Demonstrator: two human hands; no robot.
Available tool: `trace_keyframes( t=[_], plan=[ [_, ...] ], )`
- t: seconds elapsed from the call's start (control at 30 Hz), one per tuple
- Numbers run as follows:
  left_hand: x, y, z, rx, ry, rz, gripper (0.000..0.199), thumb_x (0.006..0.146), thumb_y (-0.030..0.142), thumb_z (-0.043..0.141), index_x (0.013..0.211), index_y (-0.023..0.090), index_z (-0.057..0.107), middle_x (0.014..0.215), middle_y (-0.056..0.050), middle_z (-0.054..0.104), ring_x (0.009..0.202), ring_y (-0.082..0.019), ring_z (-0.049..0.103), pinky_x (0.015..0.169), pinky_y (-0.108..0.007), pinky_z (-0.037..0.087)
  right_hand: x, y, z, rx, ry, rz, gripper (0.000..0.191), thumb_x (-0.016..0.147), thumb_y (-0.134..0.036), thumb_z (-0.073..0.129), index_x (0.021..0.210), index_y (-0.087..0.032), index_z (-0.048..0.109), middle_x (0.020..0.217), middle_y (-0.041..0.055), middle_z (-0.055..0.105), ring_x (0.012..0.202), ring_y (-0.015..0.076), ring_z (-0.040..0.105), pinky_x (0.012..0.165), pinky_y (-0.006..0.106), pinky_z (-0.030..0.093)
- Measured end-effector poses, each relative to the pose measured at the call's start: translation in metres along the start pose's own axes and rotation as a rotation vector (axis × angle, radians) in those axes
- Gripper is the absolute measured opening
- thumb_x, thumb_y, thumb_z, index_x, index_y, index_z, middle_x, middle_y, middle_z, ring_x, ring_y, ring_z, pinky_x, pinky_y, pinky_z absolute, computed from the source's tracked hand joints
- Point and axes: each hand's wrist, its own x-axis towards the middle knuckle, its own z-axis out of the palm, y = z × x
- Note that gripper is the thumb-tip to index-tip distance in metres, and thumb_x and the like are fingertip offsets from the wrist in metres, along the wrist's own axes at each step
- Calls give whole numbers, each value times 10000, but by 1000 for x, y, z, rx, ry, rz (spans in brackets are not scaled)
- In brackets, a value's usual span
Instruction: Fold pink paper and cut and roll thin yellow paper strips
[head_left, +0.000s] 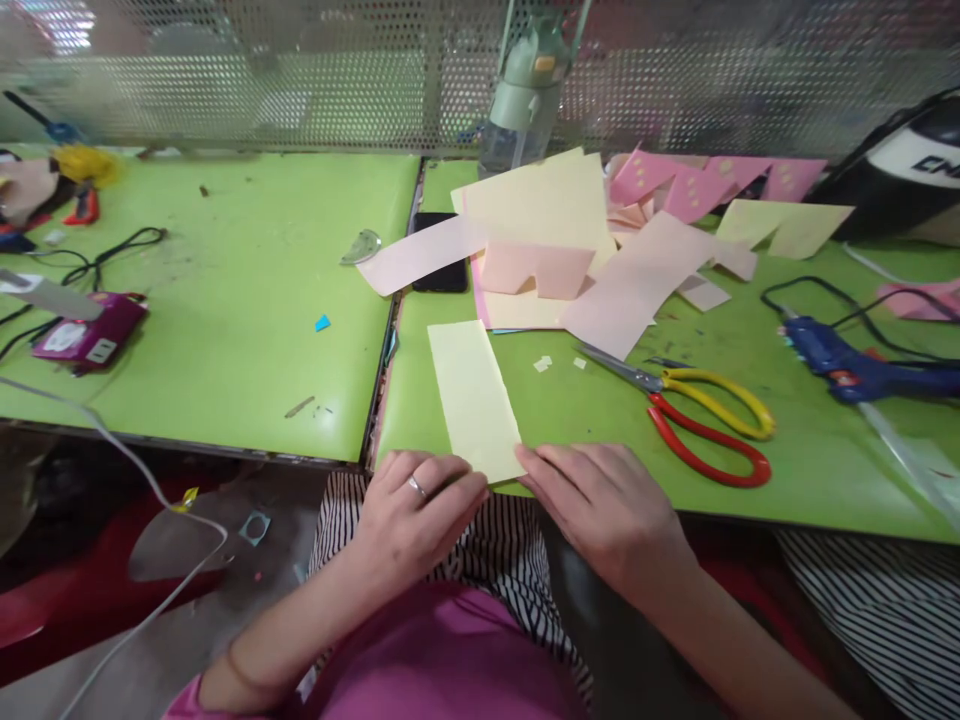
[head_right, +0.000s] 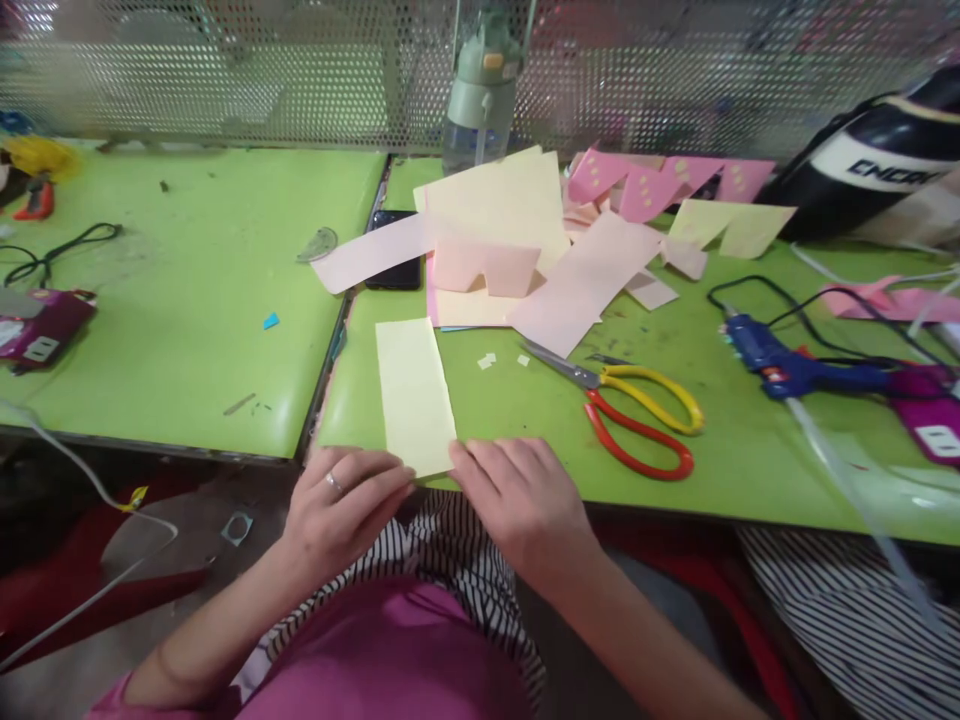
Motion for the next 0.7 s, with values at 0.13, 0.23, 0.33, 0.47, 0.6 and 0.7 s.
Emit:
trace_keyframes(
  t=[0.13,0.23,0.33,0.47,0.6,0.7],
  plan=[
    [2,0,1,19,-2,-40,103,902,166,609,991,212,630,916,-14,725,789,-160,605,746,-313,447,1,3,2,256,-9,117,135,926,-208,555,983,-189,677,889,65,704,788,184,611,725,345,470],
    [5,0,1,38,-21,-53,56,923,179,586,960,206,620,900,-13,717,786,-162,596,740,-312,437,1,5,3,376,-19,194,105,926,-230,564,944,-204,663,888,51,684,808,177,605,747,340,480],
    [11,1,1,67,-46,-67,51,941,207,565,916,196,608,851,-16,700,772,-167,587,714,-312,432,3,3,3,426,-15,258,87,920,-241,569,895,-212,647,892,51,666,831,185,604,759,352,481],
    [20,3,0,135,-79,-98,140,966,247,522,861,188,595,784,-20,667,702,-162,553,662,-309,417,4,0,3,430,-1,341,121,916,-253,557,810,-224,608,873,51,644,833,195,604,753,363,482],
    [25,5,-2,167,-124,-141,176,968,233,503,818,181,578,760,-27,640,673,-169,518,642,-315,406,6,-2,6,402,-4,378,132,896,-258,565,769,-228,578,883,56,639,856,212,600,764,382,484],
    [26,6,-3,164,-134,-159,173,963,229,507,809,179,567,764,-32,629,676,-174,500,647,-321,408,7,-3,6,400,-22,408,130,885,-258,572,758,-233,561,904,57,635,878,220,600,782,400,483]
  ],
)
